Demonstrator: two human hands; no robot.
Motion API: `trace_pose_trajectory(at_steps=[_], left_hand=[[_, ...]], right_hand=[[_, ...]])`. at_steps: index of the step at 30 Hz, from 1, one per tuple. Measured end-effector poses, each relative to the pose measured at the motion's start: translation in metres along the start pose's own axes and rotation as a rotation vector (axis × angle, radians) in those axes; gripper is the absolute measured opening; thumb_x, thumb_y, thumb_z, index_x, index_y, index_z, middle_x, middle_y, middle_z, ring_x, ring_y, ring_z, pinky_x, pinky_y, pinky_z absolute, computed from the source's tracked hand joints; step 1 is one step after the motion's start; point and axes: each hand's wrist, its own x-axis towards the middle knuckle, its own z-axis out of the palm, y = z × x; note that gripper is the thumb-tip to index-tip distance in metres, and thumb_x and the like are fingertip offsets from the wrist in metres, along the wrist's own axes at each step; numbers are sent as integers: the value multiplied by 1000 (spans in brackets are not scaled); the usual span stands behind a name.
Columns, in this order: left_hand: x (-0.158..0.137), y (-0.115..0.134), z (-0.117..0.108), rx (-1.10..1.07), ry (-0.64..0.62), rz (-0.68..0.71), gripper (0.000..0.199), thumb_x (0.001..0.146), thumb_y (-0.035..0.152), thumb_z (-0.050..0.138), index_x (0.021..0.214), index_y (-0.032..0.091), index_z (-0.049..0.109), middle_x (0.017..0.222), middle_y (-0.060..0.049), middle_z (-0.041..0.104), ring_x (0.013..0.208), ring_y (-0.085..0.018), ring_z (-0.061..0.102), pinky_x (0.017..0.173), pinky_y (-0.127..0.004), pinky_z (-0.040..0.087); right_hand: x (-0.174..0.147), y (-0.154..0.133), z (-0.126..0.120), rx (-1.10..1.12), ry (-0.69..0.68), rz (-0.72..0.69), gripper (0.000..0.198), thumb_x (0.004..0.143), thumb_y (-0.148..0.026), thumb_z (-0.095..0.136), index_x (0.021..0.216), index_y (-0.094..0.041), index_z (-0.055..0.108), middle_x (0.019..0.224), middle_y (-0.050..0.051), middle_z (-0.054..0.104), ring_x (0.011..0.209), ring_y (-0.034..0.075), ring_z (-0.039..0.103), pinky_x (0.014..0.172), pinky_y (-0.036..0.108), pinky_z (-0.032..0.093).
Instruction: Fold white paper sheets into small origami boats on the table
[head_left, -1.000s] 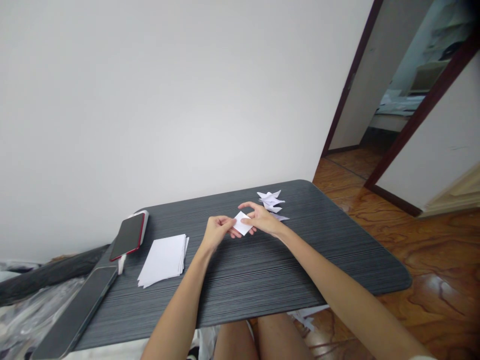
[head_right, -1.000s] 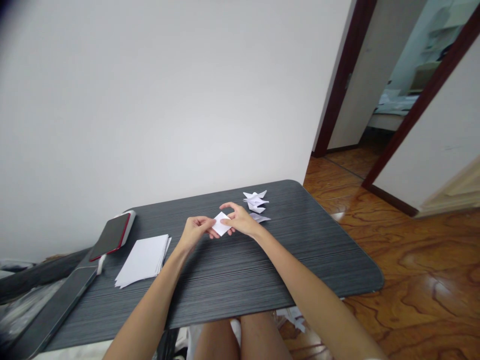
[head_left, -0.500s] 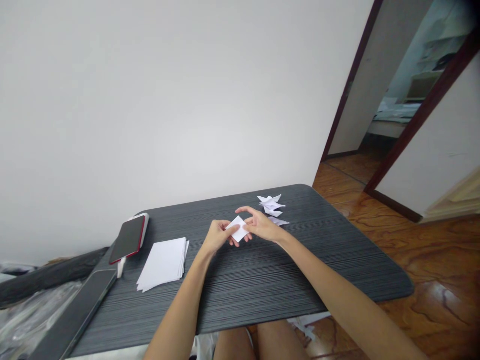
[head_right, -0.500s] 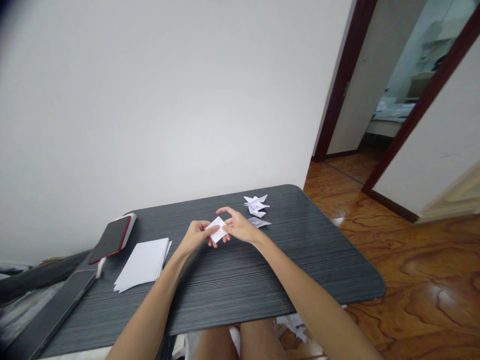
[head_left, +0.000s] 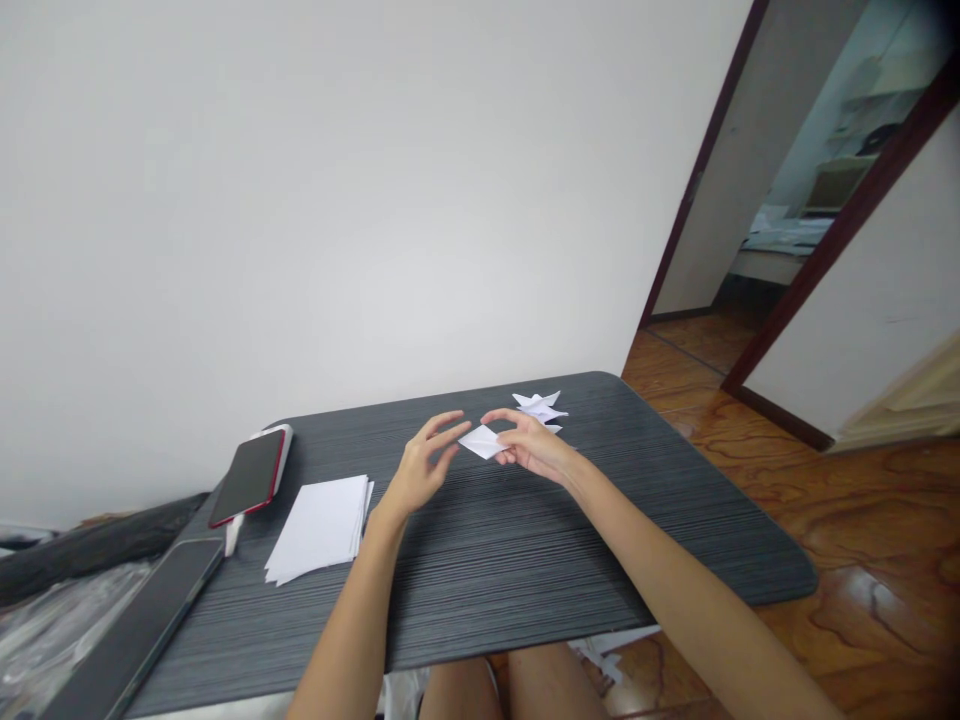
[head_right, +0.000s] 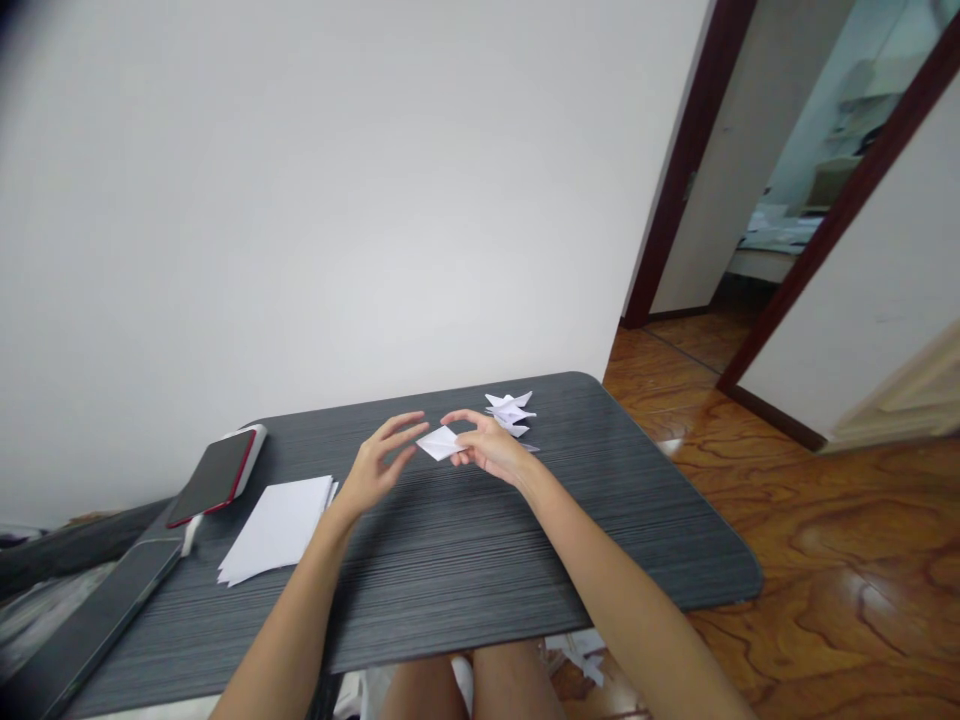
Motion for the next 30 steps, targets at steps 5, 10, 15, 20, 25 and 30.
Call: trace_pose_trajectory(at_steps=[5, 10, 15, 20, 25, 30], left_hand=[[-1, -1, 5, 176, 41, 17, 23, 80, 24, 45, 88, 17, 65, 94, -8, 65, 91, -18, 57, 85, -32, 42], [-4, -5, 13, 48, 26, -172, 24, 77, 30, 48, 76, 14, 66, 70, -7, 67, 60, -16, 61, 62, -27, 49], [-2, -5, 19, -380, 43, -353, 29, 73, 33, 55, 83, 8, 64, 71, -9, 68, 61, -18, 64, 62, -29, 52], [-1, -5, 19, -624, 100, -437, 35, 65, 33, 64, 87, 5, 63, 75, -11, 68, 64, -20, 65, 69, -33, 52], [0, -2, 18, -806, 74, -476, 34, 66, 34, 64, 84, 5, 64, 74, -11, 68, 66, -20, 65, 74, -35, 51], [1, 2, 15, -802, 9, -520, 33, 66, 36, 63, 75, 4, 63, 66, -11, 67, 61, -20, 65, 70, -35, 52]], right_hand=[[-1, 2, 3, -71, -13, 40, 21, 76, -27, 51, 93, -14, 52, 68, 5, 63, 51, 9, 54, 48, 20, 40], [-1, 6, 7, -428, 44, -192, 23, 71, -33, 58, 84, -15, 59, 78, 3, 62, 65, 11, 57, 53, 20, 42], [-3, 6, 11, -449, 45, -176, 30, 73, -33, 54, 92, -10, 59, 50, -2, 55, 34, 8, 49, 33, 18, 29], [-6, 0, 9, -333, -11, -160, 35, 74, -28, 52, 102, -8, 59, 40, -3, 55, 33, 8, 48, 36, 19, 32], [-6, -2, 7, -299, -6, -191, 24, 71, -20, 52, 90, -11, 65, 48, -1, 60, 38, 8, 52, 39, 19, 33], [-8, -5, 9, -333, -31, -192, 22, 70, -17, 50, 85, -11, 65, 47, -1, 59, 37, 8, 52, 39, 19, 32]])
